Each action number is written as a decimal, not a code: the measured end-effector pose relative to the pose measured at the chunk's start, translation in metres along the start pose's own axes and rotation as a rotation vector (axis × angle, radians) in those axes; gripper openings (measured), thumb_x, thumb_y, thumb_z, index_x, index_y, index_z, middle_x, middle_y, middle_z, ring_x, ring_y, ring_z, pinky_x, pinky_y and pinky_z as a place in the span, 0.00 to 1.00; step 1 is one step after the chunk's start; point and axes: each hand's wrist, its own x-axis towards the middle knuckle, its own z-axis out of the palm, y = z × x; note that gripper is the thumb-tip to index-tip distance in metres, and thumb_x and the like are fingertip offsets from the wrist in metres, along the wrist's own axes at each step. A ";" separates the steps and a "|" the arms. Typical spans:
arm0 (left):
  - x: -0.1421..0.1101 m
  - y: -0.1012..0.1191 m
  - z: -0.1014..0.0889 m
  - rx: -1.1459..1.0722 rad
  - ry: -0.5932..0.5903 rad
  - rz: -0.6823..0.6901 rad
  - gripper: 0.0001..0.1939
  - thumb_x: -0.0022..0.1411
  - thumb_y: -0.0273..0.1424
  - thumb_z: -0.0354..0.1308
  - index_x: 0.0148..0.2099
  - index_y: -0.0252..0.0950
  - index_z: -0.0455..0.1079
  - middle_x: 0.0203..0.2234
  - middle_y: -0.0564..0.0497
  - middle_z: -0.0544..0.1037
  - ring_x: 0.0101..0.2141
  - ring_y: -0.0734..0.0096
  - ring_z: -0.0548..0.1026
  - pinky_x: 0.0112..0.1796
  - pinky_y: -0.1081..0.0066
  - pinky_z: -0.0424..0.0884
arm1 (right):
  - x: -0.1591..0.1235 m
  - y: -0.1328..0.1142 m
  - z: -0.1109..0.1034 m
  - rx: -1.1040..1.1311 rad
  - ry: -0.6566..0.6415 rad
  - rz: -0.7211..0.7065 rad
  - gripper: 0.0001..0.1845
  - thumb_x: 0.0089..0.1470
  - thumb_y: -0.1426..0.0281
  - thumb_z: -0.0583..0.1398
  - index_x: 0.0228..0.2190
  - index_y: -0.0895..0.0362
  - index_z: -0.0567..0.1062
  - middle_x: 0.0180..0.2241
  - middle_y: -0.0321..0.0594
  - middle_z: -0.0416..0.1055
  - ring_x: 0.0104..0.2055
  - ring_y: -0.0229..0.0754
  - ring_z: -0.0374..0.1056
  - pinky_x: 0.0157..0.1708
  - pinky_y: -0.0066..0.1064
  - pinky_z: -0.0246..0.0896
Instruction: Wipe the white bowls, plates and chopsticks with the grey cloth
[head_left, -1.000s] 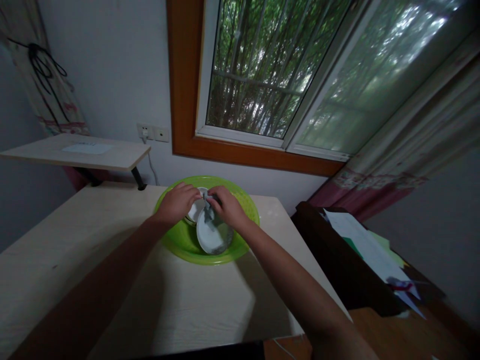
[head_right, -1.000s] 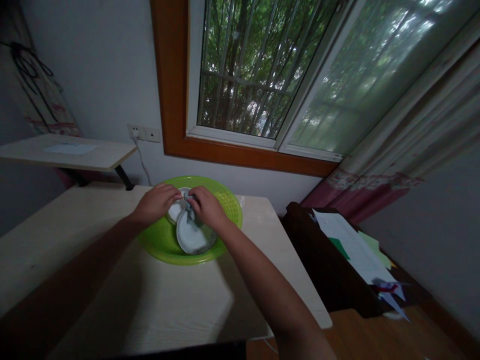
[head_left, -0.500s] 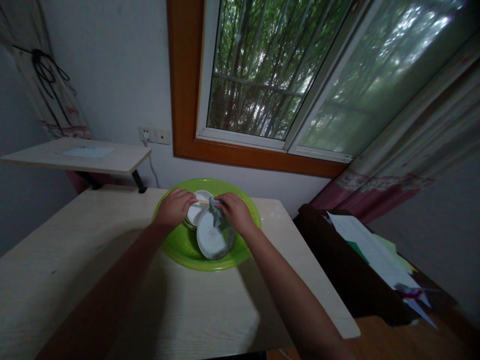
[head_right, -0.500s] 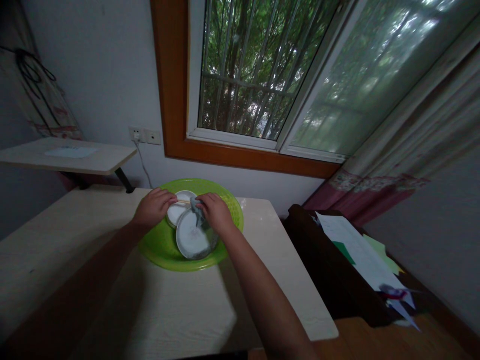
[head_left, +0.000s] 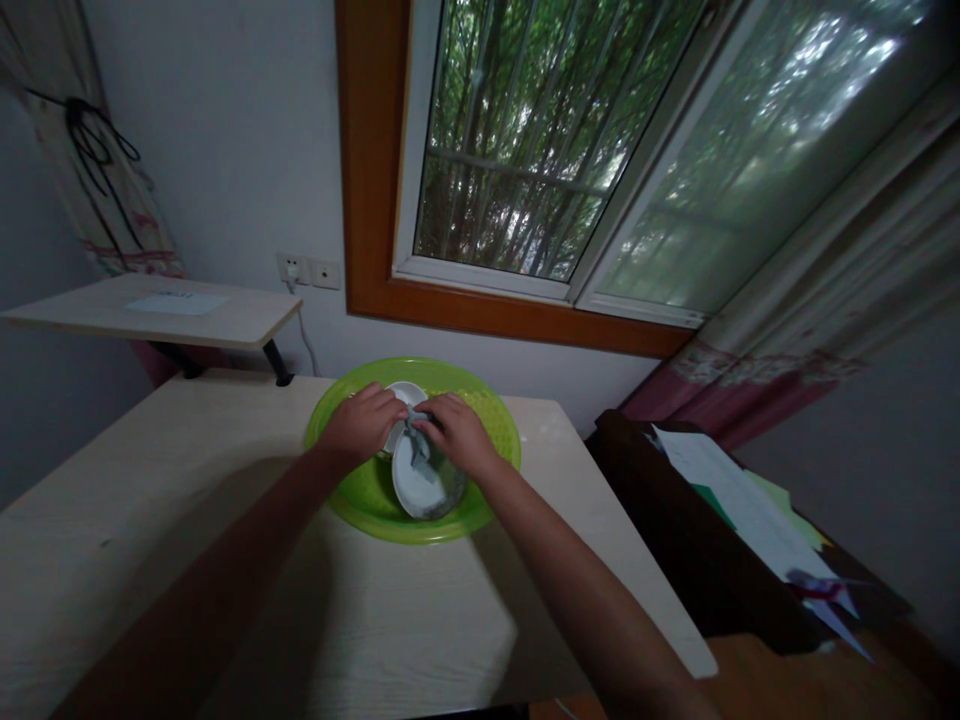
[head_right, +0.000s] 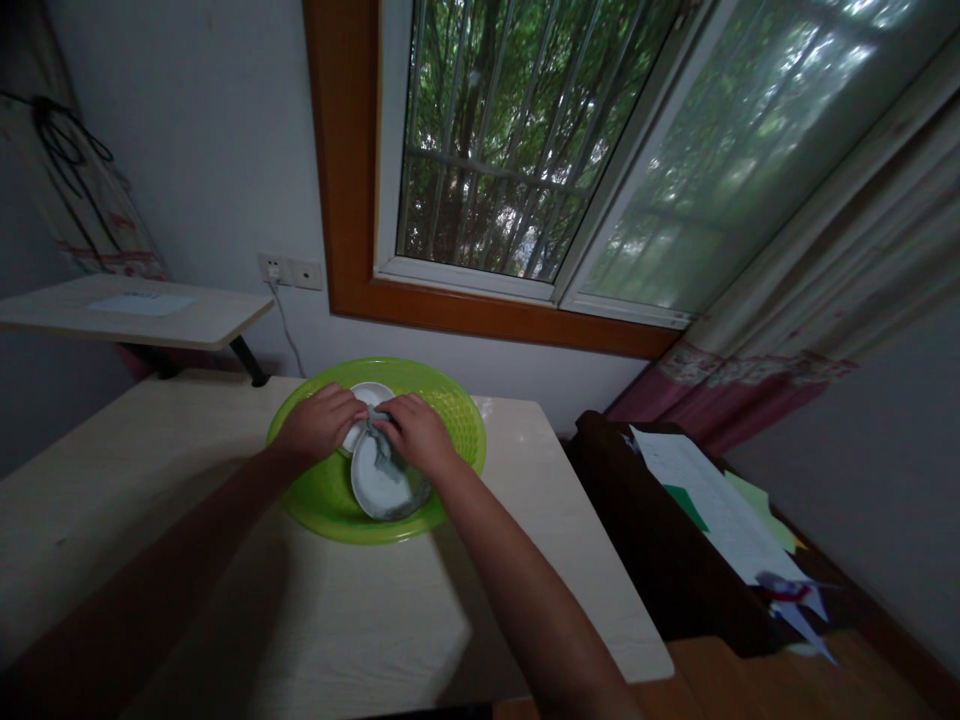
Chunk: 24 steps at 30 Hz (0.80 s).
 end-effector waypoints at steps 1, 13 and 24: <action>0.000 0.001 0.000 -0.007 0.000 0.009 0.15 0.71 0.34 0.48 0.38 0.37 0.75 0.31 0.45 0.77 0.37 0.60 0.70 0.40 0.62 0.65 | 0.001 -0.001 0.000 0.011 0.004 -0.002 0.11 0.62 0.64 0.62 0.45 0.53 0.78 0.42 0.41 0.78 0.46 0.45 0.69 0.49 0.36 0.61; -0.002 -0.016 0.000 0.016 0.113 -0.230 0.16 0.71 0.32 0.47 0.37 0.37 0.74 0.33 0.46 0.79 0.35 0.59 0.71 0.42 0.57 0.64 | -0.002 0.017 -0.011 -0.082 0.127 0.229 0.09 0.59 0.67 0.64 0.42 0.53 0.79 0.40 0.42 0.78 0.45 0.49 0.67 0.47 0.38 0.61; -0.002 -0.011 0.006 -0.116 0.047 -0.077 0.14 0.71 0.35 0.49 0.37 0.37 0.74 0.31 0.46 0.78 0.36 0.59 0.69 0.42 0.59 0.64 | -0.003 0.004 -0.005 0.017 0.031 0.079 0.11 0.60 0.63 0.64 0.44 0.52 0.79 0.40 0.40 0.78 0.46 0.45 0.68 0.49 0.36 0.59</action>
